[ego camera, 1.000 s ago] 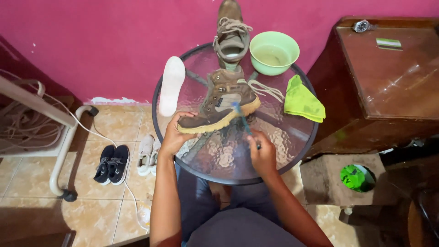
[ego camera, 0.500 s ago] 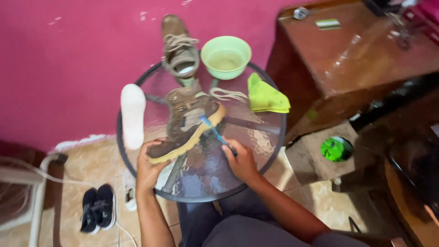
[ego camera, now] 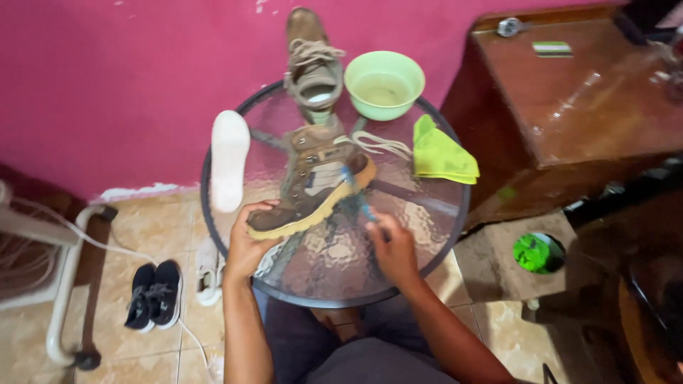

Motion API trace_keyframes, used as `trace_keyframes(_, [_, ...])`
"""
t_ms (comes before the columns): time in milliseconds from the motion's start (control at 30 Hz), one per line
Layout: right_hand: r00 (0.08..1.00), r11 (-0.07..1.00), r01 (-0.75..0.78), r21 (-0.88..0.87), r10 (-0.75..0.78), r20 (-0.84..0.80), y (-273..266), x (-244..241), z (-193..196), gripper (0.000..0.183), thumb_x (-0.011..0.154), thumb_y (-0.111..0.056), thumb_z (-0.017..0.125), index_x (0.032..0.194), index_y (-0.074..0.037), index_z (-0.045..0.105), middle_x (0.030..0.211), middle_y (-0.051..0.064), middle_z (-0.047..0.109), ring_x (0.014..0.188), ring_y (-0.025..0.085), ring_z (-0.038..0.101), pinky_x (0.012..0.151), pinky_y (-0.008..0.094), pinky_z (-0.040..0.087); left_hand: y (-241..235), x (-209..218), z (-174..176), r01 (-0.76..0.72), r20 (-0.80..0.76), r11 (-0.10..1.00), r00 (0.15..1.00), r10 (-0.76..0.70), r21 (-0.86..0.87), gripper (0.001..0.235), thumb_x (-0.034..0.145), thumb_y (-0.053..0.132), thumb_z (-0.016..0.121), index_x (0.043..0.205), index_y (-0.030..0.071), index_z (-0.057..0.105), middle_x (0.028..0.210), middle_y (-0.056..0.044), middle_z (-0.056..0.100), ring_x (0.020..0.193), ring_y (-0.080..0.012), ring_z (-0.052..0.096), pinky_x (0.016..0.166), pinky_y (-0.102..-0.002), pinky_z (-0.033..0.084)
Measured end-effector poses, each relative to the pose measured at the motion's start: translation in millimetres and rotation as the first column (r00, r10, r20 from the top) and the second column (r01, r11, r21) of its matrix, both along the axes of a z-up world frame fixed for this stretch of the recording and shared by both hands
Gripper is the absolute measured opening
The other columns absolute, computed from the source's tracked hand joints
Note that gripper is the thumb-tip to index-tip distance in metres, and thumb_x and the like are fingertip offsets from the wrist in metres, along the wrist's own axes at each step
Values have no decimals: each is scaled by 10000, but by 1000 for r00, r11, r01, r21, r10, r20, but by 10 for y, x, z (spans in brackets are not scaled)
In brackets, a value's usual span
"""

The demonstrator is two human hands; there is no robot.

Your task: The person scrubs a brown hiking boot with a blue toothbrush, focusing on the sole and side panels. The person holds the boot with the left hand and scrubs with the right hand. A bowl of water, a cloth, and the other boot are visible on the table.

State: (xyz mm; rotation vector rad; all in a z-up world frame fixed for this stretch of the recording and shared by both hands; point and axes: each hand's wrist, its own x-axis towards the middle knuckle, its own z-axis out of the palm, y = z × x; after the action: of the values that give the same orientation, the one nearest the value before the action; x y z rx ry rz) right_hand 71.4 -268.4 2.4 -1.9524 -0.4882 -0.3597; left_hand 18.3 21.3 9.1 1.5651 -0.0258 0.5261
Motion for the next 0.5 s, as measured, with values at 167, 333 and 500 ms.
trace_keyframes(167, [993, 997, -62, -51, 67, 99, 70, -68, -107, 211, 910, -125, 750, 1109, -61, 780, 953, 174, 789, 918, 356, 759, 797, 429, 599, 42, -2, -61, -4, 28, 996, 1000, 6, -88, 672, 509, -150, 892, 1105, -47, 598, 1162, -241, 680, 1196, -312, 622, 1047, -393, 473])
trace_keyframes(333, [998, 1000, 27, 1, -27, 58, 31, -31, -220, 232, 951, -136, 724, 1161, -45, 762, 1049, 161, 784, 959, 334, 746, 808, 422, 584, 16, -22, 11, -7, -22, 991, 1000, 4, -134, 674, 529, -126, 912, 1113, -49, 586, 1171, -242, 667, 1187, -299, 612, 1038, -393, 480])
trace_keyframes(500, [999, 994, -13, 104, 18, -44, -86, -8, -390, 240, 980, -137, 672, 1193, -56, 744, 1059, 174, 779, 1023, 339, 728, 858, 460, 595, 0, -39, 17, 17, -2, 994, 1000, -17, -111, 696, 511, -114, 932, 1115, -41, 592, 1168, -241, 672, 1172, -279, 621, 1023, -381, 489])
